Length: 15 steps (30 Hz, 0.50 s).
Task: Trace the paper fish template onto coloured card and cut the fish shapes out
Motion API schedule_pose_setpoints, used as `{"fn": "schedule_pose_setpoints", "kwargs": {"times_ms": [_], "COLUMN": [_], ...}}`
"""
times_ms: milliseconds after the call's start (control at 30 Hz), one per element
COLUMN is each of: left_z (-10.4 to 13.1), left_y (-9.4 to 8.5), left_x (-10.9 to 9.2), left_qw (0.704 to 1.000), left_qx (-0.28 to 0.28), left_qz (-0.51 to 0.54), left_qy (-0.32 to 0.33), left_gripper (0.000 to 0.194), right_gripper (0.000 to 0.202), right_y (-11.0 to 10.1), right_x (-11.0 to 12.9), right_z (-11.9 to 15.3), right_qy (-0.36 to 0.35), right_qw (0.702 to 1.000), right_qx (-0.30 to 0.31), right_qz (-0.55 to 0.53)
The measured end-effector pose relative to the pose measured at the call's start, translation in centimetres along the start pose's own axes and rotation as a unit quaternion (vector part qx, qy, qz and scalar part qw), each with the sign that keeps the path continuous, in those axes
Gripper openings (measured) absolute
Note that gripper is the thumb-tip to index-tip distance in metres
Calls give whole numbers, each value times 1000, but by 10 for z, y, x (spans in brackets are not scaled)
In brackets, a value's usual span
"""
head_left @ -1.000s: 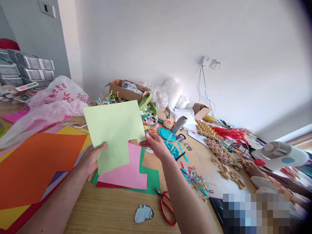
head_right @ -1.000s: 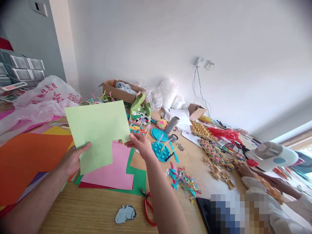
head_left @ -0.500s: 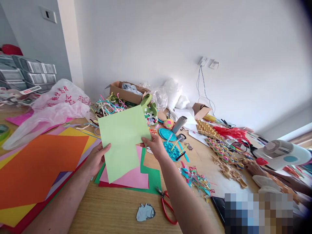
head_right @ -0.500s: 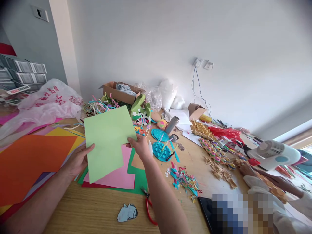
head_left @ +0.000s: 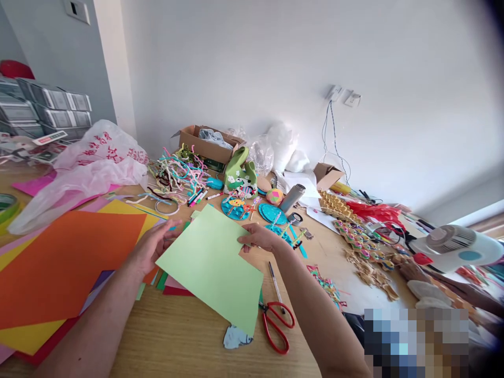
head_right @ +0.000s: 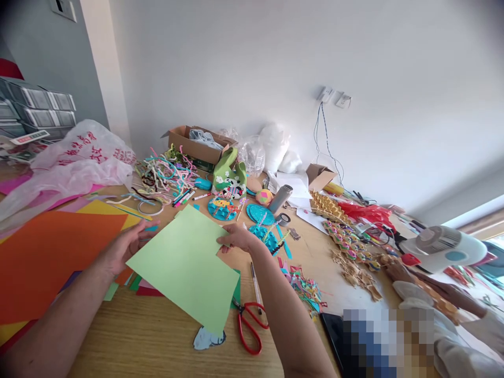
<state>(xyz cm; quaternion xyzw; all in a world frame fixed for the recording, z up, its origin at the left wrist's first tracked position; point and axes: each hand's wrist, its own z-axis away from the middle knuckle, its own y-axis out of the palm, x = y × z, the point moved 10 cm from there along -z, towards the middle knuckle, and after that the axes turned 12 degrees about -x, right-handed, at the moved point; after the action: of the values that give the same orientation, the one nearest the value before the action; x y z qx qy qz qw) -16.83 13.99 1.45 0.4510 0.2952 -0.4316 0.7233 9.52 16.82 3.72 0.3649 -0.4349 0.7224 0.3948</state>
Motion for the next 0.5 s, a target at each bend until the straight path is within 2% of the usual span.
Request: {"fn": "schedule_pose_setpoints", "kwargs": {"times_ms": [133, 267, 433, 500], "left_z": [1, -2, -2, 0], "left_y": [3, 4, 2, 7], "left_x": [7, 12, 11, 11], "left_qw": [990, 988, 988, 987], "left_qx": [15, 33, 3, 14], "left_qz": [-134, -147, -150, -158], "left_qy": [30, 26, 21, 28], "left_gripper": [60, 57, 46, 38], "right_gripper": [26, 23, 26, 27], "right_y": [9, 13, 14, 13], "right_x": [-14, -16, -7, -1], "right_z": [-14, -23, -24, -22], "right_qy": [26, 23, 5, -5], "right_qw": [998, 997, 997, 997], "right_qx": [37, 48, 48, 46], "right_qz": [33, 49, 57, 60]}}
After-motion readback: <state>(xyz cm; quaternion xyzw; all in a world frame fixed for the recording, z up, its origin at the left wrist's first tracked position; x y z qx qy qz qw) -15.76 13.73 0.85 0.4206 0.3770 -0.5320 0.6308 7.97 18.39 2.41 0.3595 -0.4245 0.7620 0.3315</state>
